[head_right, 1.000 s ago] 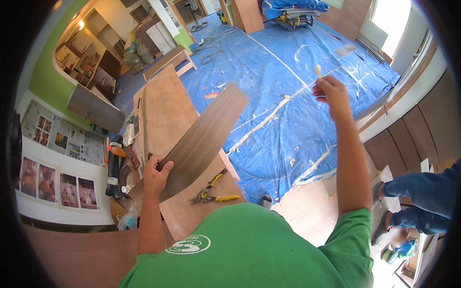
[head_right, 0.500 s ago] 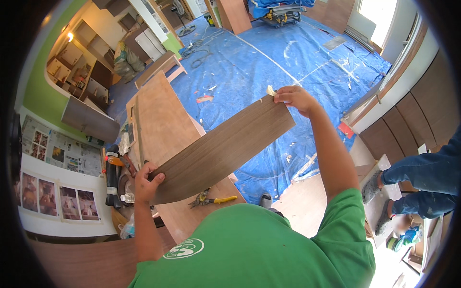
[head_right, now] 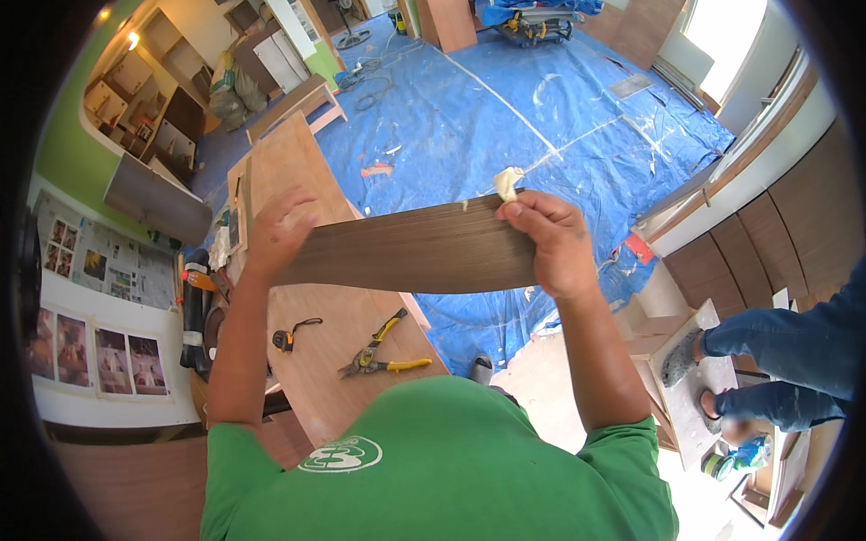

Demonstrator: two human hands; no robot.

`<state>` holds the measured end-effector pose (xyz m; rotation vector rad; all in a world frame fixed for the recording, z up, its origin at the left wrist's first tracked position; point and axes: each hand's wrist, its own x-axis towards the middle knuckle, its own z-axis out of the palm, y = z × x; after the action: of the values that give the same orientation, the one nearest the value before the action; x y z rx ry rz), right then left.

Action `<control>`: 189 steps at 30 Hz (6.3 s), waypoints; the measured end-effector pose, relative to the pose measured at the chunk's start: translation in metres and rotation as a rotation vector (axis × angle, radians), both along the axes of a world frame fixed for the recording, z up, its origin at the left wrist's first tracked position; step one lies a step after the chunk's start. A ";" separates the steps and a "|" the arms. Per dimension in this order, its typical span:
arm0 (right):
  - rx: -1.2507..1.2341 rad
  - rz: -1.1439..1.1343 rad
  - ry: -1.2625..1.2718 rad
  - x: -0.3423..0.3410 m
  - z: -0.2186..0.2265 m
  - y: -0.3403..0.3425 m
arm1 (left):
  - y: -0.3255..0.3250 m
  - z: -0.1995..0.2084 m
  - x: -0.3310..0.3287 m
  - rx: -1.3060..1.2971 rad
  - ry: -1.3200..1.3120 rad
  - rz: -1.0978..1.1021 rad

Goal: The person uses yellow-handled tin snips to cut a curved edge on a piece of brown laminate flooring. They hold the laminate on a workbench, cut along the curve, and then remove the cut piece. The person also handles a long strip of laminate, peeling off a backing strip.

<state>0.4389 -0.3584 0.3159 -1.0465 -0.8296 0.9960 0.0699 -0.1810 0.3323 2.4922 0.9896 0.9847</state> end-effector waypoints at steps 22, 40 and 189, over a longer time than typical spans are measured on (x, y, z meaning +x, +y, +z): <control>-0.062 -0.046 -0.227 -0.053 0.017 -0.017 | -0.078 0.014 0.144 0.443 0.010 -0.158; -0.011 -0.050 -0.012 -0.064 0.014 -0.008 | -0.072 -0.004 0.130 0.597 -0.066 0.010; -1.395 -0.083 -0.902 0.269 -0.757 -0.026 | 0.104 -0.350 0.037 -0.122 0.376 0.462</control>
<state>0.7075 -0.3846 -0.4412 -2.8326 -0.6959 0.9700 0.1073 -0.0770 -0.0172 2.4436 1.7415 0.5418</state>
